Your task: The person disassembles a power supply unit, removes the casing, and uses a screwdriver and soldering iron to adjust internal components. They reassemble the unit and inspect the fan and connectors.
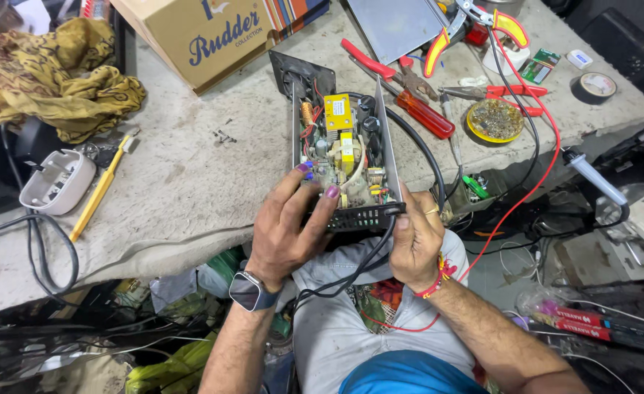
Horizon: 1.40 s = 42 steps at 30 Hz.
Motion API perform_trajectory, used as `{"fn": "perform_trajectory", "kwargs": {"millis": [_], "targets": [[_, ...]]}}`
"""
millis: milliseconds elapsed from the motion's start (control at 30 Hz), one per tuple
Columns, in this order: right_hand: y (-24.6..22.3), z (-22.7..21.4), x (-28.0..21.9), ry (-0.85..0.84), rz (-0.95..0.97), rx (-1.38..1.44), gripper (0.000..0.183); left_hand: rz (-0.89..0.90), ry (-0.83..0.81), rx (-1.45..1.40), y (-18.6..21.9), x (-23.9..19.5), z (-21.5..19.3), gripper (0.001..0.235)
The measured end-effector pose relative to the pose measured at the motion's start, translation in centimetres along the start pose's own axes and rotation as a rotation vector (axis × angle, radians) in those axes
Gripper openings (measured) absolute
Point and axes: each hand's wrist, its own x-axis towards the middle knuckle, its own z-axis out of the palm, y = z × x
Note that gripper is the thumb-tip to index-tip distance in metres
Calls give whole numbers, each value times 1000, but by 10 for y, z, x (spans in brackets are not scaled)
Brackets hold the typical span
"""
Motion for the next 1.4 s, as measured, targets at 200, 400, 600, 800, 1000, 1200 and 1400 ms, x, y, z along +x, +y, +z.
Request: {"fn": "perform_trajectory", "kwargs": {"millis": [200, 400, 600, 800, 1000, 1200, 1400], "targets": [[-33, -15, 42, 23, -76, 5, 38, -15, 56, -79, 7, 45, -39, 69], [-57, -39, 97, -59, 76, 205, 32, -223, -93, -112, 16, 100, -87, 91], [-55, -39, 143, -130, 380, 624, 38, -202, -223, 62, 14, 150, -81, 95], [-45, -46, 151, -243, 456, 734, 43, -135, -214, 100, 7, 162, -73, 101], [-43, -57, 143, -208, 132, 464, 36, -177, -384, 4, -10, 171, -78, 110], [-36, -50, 128, -130, -81, 313, 32, -135, -399, -17, -17, 173, -83, 111], [-28, -39, 112, 11, -24, 307, 27, -75, -349, -29, -17, 175, -82, 106]]}}
